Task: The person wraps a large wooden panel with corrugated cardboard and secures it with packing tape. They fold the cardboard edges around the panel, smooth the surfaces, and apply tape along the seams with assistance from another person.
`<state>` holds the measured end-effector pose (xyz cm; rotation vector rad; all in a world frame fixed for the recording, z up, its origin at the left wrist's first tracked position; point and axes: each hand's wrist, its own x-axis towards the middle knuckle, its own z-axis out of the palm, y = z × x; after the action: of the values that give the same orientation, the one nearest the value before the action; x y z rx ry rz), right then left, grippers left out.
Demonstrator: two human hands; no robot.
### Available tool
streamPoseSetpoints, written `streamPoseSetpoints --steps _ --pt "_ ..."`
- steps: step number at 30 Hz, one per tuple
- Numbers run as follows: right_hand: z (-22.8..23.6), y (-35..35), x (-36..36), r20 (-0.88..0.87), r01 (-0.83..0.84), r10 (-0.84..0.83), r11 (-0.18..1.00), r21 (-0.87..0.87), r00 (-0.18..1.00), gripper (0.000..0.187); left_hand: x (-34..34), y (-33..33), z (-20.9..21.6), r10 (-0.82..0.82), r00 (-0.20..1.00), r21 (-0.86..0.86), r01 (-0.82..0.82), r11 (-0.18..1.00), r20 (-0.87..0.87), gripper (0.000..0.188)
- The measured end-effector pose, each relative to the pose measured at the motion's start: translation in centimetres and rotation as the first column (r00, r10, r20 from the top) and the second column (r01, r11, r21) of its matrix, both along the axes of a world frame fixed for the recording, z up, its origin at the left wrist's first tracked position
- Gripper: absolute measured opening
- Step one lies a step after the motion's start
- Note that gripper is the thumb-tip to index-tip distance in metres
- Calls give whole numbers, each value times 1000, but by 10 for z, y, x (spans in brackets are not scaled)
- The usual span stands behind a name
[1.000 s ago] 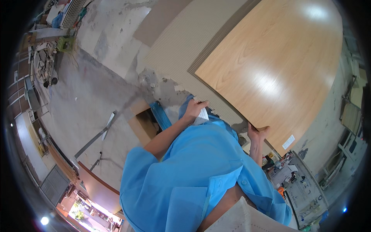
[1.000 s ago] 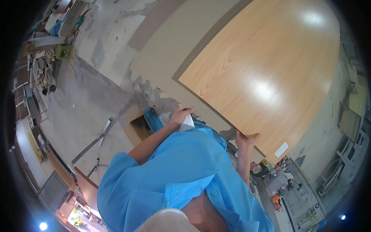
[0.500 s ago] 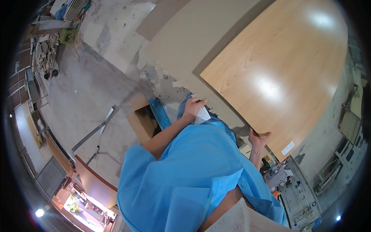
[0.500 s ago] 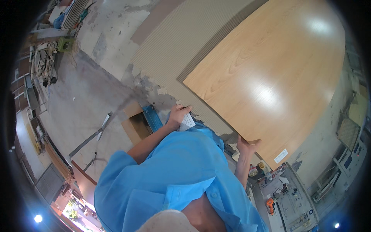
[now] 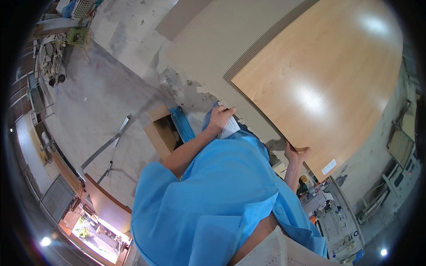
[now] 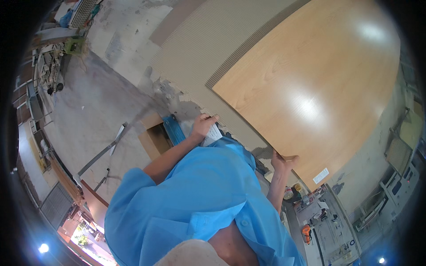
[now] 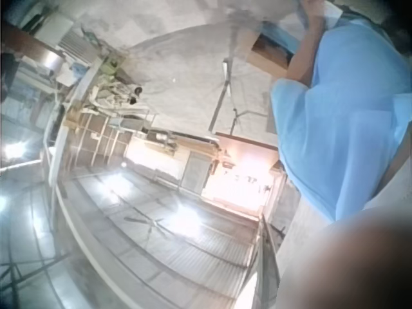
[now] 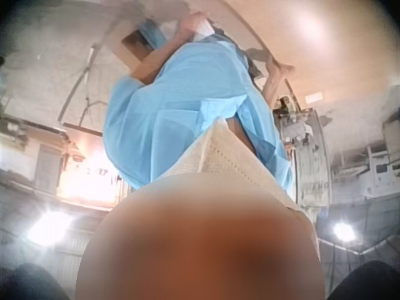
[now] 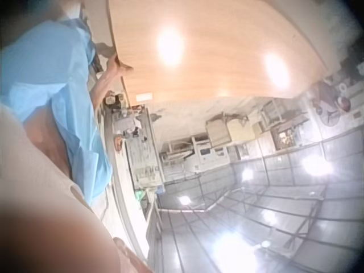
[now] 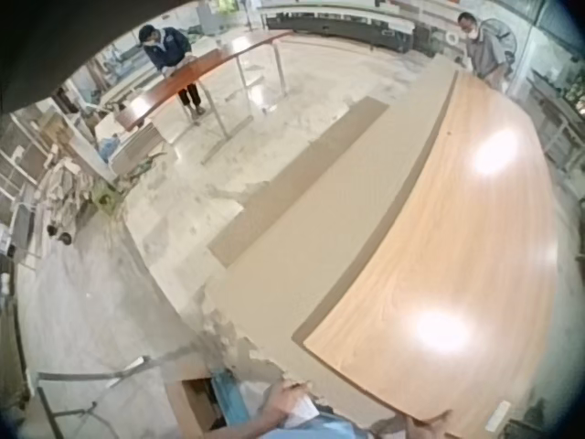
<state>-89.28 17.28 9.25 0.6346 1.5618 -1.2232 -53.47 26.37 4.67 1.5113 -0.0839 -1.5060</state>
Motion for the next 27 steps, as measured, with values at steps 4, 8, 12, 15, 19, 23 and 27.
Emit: streamPoseSetpoints --steps 4,8,12,15,19,23,27 --pt "1 -3 6 37 -29 30 999 -21 999 73 2 -2 -1 3 999 -60 0 998 50 23" --pt "0 -5 9 0 -38 38 999 -25 999 69 2 -5 -2 25 999 -72 -23 997 24 28" --pt "4 -5 16 -7 -46 46 998 -39 999 66 2 -4 -3 -1 999 -69 3 998 39 28" --pt "7 -7 25 -12 -69 69 995 -70 998 66 2 -3 -4 -28 999 -57 29 998 27 28" --pt "10 -7 33 31 -34 37 996 -78 999 70 -1 -2 -7 14 1000 -38 -12 999 28 27" --pt "8 -5 30 14 -8 9 998 -66 1000 74 -3 -2 -10 43 999 -107 -40 993 22 26" --pt "7 -4 23 17 -20 21 997 -69 1000 73 -4 0 -7 23 999 -20 -24 1000 -41 23"
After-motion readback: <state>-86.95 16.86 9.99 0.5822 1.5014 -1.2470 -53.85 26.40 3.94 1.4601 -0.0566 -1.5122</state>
